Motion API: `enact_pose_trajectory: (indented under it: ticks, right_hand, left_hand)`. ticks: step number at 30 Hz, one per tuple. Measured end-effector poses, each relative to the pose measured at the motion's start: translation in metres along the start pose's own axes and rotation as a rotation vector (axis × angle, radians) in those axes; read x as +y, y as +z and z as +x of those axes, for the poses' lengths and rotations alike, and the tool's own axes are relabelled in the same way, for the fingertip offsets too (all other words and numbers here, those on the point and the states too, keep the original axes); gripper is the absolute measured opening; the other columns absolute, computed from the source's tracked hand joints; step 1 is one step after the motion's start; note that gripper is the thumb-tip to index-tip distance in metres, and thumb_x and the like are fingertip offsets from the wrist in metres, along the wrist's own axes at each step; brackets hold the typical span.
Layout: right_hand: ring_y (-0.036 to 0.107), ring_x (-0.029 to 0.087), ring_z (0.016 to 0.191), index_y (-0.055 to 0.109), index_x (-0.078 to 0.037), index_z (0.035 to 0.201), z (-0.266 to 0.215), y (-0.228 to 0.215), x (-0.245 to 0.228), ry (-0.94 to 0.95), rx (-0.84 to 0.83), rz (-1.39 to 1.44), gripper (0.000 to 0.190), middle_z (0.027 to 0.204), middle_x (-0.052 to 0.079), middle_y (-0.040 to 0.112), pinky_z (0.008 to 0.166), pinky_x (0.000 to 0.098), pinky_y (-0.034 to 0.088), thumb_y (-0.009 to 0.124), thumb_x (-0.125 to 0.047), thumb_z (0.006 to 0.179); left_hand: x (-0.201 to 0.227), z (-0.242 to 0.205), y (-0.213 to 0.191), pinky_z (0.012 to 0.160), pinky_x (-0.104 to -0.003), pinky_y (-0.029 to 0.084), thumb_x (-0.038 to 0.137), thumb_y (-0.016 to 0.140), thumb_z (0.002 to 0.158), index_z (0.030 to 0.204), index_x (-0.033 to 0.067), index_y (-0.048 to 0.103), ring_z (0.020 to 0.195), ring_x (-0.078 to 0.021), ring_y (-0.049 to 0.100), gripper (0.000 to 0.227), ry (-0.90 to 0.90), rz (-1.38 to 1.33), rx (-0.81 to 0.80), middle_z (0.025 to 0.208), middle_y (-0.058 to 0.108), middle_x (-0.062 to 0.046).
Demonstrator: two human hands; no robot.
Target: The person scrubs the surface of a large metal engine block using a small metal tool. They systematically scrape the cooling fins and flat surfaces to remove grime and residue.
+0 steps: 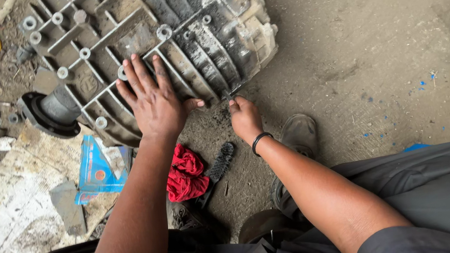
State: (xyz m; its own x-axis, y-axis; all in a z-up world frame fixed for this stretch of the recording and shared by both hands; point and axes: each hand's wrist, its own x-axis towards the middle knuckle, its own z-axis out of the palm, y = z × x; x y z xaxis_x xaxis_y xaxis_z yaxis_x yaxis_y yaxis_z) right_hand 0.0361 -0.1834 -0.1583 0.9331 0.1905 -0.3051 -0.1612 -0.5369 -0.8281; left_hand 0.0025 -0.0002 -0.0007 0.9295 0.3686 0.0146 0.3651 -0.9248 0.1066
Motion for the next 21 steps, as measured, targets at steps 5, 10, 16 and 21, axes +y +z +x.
enact_pose_trajectory:
  ticks: [5, 10, 16, 21]
  right_hand:
    - [0.041, 0.013, 0.063, 0.052, 0.0, 0.079, 0.0, 0.016, 0.015, -0.102, 0.042, 0.289, 0.031, 0.066, 0.003, 0.047, 0.058, 0.0357, 0.038, 0.053, -0.017, 0.106]
    - [0.038, 0.01, 0.061, 0.052, -0.004, 0.081, 0.002, 0.023, 0.009, -0.089, 0.022, 0.4, 0.033, 0.066, -0.001, 0.043, 0.056, 0.0325, 0.035, 0.051, -0.021, 0.109]
    - [0.039, 0.007, 0.053, 0.053, -0.009, 0.078, 0.008, 0.035, 0.006, 0.064, -0.003, 0.447, 0.04, 0.06, -0.004, 0.044, 0.05, 0.0291, 0.034, 0.046, -0.032, 0.109]
    - [0.036, 0.007, 0.049, 0.046, -0.013, 0.076, 0.0, 0.035, 0.01, 0.343, -0.125, 0.669, 0.044, 0.06, -0.006, 0.042, 0.045, 0.0272, 0.03, 0.045, -0.043, 0.109]
  left_hand:
    - [0.0, 0.001, 0.0, 0.121, -0.064, 0.007, 0.078, 0.082, 0.053, 0.16, 0.0022, 0.029, 0.154, -0.045, 0.008, 0.141, -0.009, 0.002, -0.023, 0.165, 0.016, -0.032]
    - [0.0, 0.0, 0.0, 0.122, -0.064, 0.006, 0.076, 0.083, 0.054, 0.161, 0.0023, 0.028, 0.155, -0.0447, 0.007, 0.141, -0.016, -0.017, -0.031, 0.165, 0.015, -0.032]
    - [-0.001, 0.002, 0.001, 0.122, -0.064, 0.005, 0.075, 0.083, 0.054, 0.162, 0.0029, 0.025, 0.155, -0.0448, 0.005, 0.141, -0.018, -0.009, -0.028, 0.166, 0.014, -0.031]
    - [0.0, 0.001, 0.001, 0.122, -0.065, 0.005, 0.078, 0.081, 0.057, 0.162, 0.0018, 0.024, 0.155, -0.046, 0.004, 0.142, -0.011, 0.0, -0.052, 0.165, 0.012, -0.033]
